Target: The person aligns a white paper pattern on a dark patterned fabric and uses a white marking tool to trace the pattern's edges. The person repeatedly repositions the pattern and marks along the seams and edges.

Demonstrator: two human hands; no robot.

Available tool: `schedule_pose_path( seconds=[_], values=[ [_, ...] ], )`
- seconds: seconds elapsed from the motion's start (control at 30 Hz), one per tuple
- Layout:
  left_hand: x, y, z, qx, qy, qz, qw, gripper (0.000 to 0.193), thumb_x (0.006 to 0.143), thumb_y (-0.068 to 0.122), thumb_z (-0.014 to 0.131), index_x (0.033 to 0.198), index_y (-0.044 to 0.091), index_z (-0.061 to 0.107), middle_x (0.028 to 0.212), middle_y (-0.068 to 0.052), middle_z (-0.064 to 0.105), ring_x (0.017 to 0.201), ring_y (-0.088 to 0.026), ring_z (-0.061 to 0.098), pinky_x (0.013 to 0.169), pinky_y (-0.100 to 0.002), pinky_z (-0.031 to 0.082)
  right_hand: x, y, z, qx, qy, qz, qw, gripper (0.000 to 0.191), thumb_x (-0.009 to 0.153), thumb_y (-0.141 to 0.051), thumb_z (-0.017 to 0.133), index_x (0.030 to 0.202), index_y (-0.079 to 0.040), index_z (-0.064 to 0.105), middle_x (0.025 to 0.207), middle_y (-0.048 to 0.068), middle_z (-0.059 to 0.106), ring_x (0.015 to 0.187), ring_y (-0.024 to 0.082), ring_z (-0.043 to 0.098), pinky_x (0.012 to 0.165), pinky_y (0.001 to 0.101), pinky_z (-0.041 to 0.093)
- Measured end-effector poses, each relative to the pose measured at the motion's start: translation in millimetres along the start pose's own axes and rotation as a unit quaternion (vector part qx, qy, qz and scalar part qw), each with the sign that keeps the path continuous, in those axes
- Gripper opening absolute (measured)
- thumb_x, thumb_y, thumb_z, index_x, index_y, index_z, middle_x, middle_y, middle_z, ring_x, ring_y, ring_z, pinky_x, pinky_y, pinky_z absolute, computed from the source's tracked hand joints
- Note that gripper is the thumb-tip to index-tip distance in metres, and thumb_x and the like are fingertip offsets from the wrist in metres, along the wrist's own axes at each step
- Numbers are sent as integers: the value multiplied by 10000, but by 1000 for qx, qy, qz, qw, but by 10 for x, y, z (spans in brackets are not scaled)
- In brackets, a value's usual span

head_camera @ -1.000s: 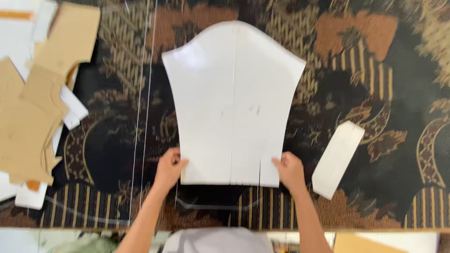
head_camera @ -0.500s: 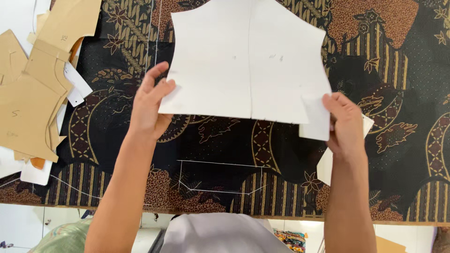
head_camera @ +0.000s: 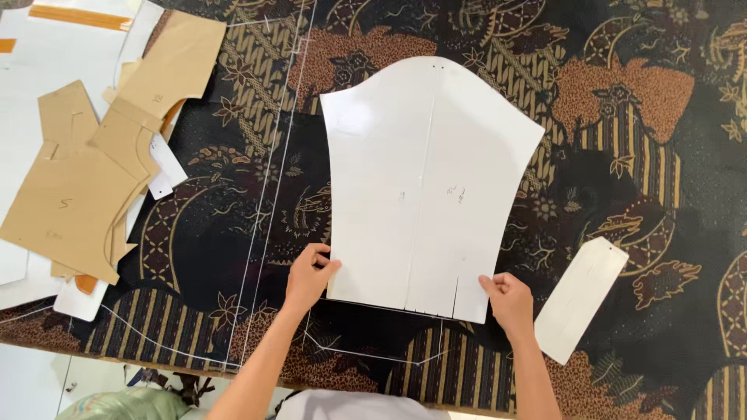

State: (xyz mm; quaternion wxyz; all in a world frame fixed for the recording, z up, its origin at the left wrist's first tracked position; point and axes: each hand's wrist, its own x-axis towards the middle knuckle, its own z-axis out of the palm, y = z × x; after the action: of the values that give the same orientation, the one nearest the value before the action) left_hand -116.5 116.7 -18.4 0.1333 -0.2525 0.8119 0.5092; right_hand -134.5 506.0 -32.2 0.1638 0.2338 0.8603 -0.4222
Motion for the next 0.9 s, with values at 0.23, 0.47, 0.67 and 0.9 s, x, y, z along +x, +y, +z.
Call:
schedule_pose_path(
  seconds=[0.23,0.47,0.67,0.9],
  values=[
    [59,-152,52,84,18,-6,996,450,874,319,746,1255,113,621,921,-31,715,768,-178,679,666,-369,550,71,72,47,-73,26,10,997,377,880,-396,770,781,-37,713,602,29,623,527,133,516,541,322,421],
    [-49,-31,50,117,23,-18,993,492,838,339,765,1284,184,627,975,-5,731,799,-184,705,698,-389,564,34,95,29,-69,52,-2,996,366,852,-398,785,747,-57,705,560,15,600,509,126,512,532,322,407],
    [-77,-26,65,117,28,-28,992,497,833,323,769,1290,187,631,971,-5,730,795,-178,706,705,-391,568,49,103,25,-67,48,-16,997,379,848,-407,781,724,-59,696,537,4,582,491,124,497,517,323,392],
    [-52,-76,77,138,11,-39,990,489,871,329,748,1318,188,606,971,9,711,781,-168,696,664,-390,569,33,109,33,-67,50,-8,996,376,848,-428,777,734,-75,717,555,4,608,497,119,520,512,318,401]
  ],
)
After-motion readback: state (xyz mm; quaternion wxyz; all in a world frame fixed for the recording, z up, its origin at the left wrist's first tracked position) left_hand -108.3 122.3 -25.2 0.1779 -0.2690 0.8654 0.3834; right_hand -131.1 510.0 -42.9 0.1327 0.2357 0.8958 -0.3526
